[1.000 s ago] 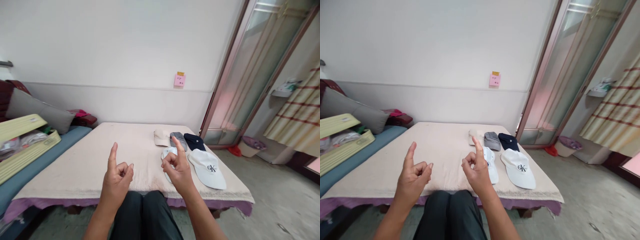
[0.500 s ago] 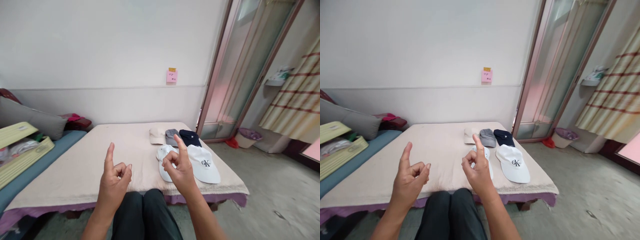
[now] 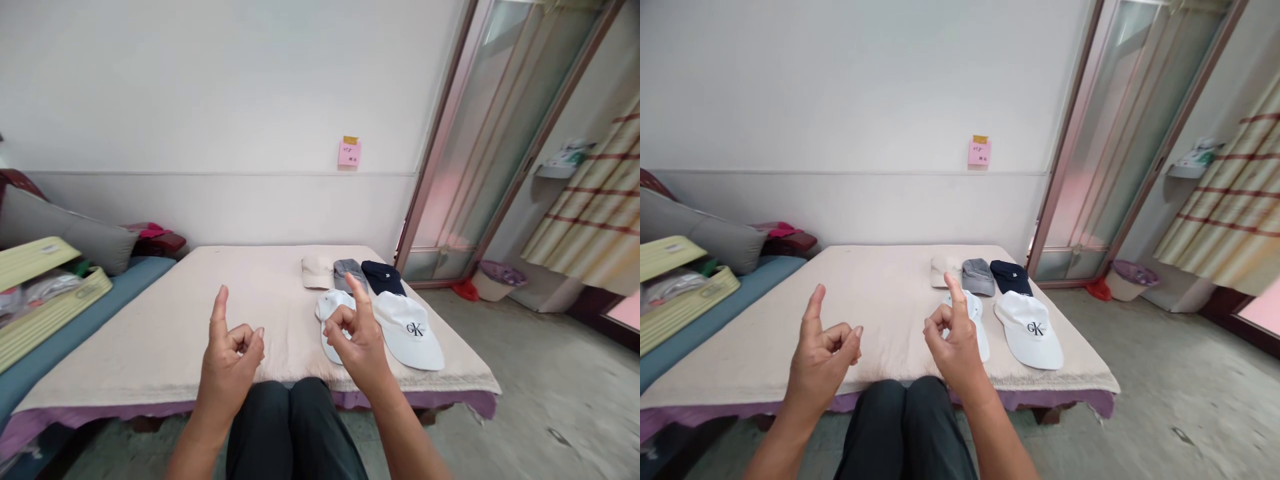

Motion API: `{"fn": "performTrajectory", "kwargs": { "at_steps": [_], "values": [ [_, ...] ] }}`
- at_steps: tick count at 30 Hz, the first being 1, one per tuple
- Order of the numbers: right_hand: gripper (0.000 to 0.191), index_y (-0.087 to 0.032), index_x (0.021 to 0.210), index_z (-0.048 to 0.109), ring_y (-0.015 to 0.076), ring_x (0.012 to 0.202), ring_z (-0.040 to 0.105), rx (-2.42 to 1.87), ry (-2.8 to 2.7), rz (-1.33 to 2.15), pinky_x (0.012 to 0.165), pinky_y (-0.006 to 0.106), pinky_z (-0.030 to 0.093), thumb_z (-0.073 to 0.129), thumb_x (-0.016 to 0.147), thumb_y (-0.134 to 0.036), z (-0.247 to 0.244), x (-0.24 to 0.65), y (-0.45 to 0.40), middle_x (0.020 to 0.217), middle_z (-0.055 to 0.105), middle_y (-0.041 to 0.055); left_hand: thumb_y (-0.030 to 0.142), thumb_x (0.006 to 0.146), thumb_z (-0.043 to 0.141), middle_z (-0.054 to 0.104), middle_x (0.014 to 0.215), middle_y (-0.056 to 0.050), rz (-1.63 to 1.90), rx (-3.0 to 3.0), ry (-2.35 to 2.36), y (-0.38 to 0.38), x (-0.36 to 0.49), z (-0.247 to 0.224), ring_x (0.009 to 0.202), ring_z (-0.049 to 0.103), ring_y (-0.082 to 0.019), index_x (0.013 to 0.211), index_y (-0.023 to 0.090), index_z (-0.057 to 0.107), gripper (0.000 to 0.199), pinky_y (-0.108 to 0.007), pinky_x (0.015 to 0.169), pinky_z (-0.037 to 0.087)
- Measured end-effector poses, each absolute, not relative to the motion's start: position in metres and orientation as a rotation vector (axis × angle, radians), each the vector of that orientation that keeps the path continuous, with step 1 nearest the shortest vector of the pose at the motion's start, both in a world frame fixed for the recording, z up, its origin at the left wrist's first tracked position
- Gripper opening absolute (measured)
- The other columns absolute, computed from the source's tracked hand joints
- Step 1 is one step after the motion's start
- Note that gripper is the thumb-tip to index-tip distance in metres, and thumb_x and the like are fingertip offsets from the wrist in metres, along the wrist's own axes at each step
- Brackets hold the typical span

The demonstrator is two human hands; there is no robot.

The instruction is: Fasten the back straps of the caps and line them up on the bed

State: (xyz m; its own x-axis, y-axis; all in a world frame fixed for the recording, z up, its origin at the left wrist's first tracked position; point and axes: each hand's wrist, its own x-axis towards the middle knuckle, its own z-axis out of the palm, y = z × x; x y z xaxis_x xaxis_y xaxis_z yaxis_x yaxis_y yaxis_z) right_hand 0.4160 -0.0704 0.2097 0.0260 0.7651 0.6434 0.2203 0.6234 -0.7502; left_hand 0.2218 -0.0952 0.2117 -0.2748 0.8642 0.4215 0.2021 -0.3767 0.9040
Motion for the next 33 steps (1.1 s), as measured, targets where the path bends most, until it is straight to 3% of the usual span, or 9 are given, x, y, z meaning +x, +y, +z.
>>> {"fn": "performTrajectory", "kwargs": {
  "at_steps": [4, 7, 9, 11, 14, 19, 23, 28, 33],
  "values": [
    [0.073, -0.024, 0.148, 0.018, 0.0123, 0.057, 0.050, -0.863, -1.518, 0.525, 0.060, 0.028, 0.043, 0.051, 0.084, -0.014, 0.206, 0.418, -0.067, 0.063, 0.051, -0.0070, 0.024, 0.078, 0.061, 0.043, 0.048, 0.013, 1.691, 1.451, 1.302, -0.089, 0.223, 0.208, 0.044, 0.046, -0.010, 0.150, 0.029, 0.006, 0.091, -0.022, 0.053, 0.045],
    [0.069, -0.024, 0.147, 0.022, 0.0126, 0.059, 0.051, -0.874, -1.513, 0.609, 0.062, 0.028, 0.044, 0.051, 0.085, -0.017, 0.190, 0.421, -0.054, 0.064, 0.052, -0.0062, 0.026, 0.081, 0.059, 0.058, 0.062, 0.009, 1.636, 1.457, 1.286, -0.078, 0.220, 0.198, 0.057, 0.056, -0.012, 0.149, 0.031, 0.008, 0.086, -0.026, 0.065, 0.049],
    [0.063, -0.023, 0.143, 0.029, 0.0136, 0.063, 0.055, -0.917, -1.492, 0.699, 0.065, 0.029, 0.046, 0.050, 0.084, -0.020, 0.168, 0.427, -0.039, 0.068, 0.056, -0.0044, 0.031, 0.081, 0.060, 0.066, 0.084, 0.000, 1.558, 1.473, 1.324, -0.070, 0.216, 0.185, 0.075, 0.062, -0.015, 0.140, 0.027, 0.035, 0.064, -0.028, 0.071, 0.049],
    [0.053, -0.019, 0.133, 0.043, 0.0152, 0.067, 0.058, -1.042, -1.417, 0.761, 0.067, 0.030, 0.046, 0.052, 0.081, -0.025, 0.136, 0.436, -0.021, 0.073, 0.059, -0.0017, 0.037, 0.082, 0.058, 0.066, 0.089, -0.004, 1.451, 1.495, 1.379, -0.064, 0.213, 0.169, 0.081, 0.061, -0.018, 0.106, 0.020, 0.061, 0.029, -0.028, 0.071, 0.048],
    [0.035, -0.018, 0.107, 0.059, 0.0195, 0.072, 0.062, -1.442, -1.152, 0.816, 0.069, 0.032, 0.047, 0.052, 0.075, -0.033, 0.083, 0.455, -0.002, 0.074, 0.061, 0.0004, 0.043, 0.086, 0.051, 0.058, 0.064, 0.000, 1.333, 1.481, 1.415, -0.062, 0.211, 0.145, 0.065, 0.054, -0.016, 0.065, 0.020, 0.054, 0.032, -0.026, 0.064, 0.044],
    [0.027, -0.014, 0.085, 0.059, 0.0316, 0.090, 0.058, -1.708, -0.838, 0.710, 0.087, 0.045, 0.040, 0.053, 0.062, -0.027, 0.024, 0.487, -0.005, 0.076, 0.060, 0.0078, 0.044, 0.085, 0.051, 0.049, 0.054, 0.003, 1.225, 1.417, 1.440, -0.071, 0.217, 0.121, 0.055, 0.046, -0.014, 0.058, 0.021, 0.047, 0.036, -0.025, 0.057, 0.038],
    [0.027, -0.017, 0.081, 0.054, 0.0356, 0.102, 0.055, -1.729, -0.617, 0.731, 0.090, 0.045, 0.040, 0.058, 0.055, -0.023, 0.004, 0.501, -0.009, 0.079, 0.059, 0.0088, 0.047, 0.083, 0.052, 0.051, 0.053, 0.003, 1.148, 1.342, 1.443, -0.081, 0.223, 0.107, 0.055, 0.049, -0.015, 0.060, 0.021, 0.049, 0.036, -0.025, 0.056, 0.038],
    [0.035, -0.020, 0.087, 0.046, 0.0253, 0.074, 0.065, -1.533, -0.375, 0.972, 0.064, 0.036, 0.052, 0.064, 0.057, -0.025, -0.010, 0.502, 0.000, 0.066, 0.057, 0.0001, 0.049, 0.082, 0.054, 0.053, 0.051, 0.003, 1.076, 1.257, 1.405, -0.095, 0.231, 0.084, 0.051, 0.048, -0.014, 0.061, 0.020, 0.053, 0.036, -0.025, 0.053, 0.036],
    [0.027, -0.022, 0.073, 0.044, 0.0127, 0.046, 0.056, -1.197, -0.288, 1.249, 0.044, 0.023, 0.048, 0.070, 0.064, -0.023, -0.010, 0.490, 0.005, 0.053, 0.052, -0.0052, 0.049, 0.081, 0.058, 0.055, 0.049, 0.002, 1.069, 1.130, 1.306, -0.104, 0.238, 0.063, 0.048, 0.049, -0.014, 0.066, 0.019, 0.057, 0.034, -0.025, 0.052, 0.037]
  ]
}}
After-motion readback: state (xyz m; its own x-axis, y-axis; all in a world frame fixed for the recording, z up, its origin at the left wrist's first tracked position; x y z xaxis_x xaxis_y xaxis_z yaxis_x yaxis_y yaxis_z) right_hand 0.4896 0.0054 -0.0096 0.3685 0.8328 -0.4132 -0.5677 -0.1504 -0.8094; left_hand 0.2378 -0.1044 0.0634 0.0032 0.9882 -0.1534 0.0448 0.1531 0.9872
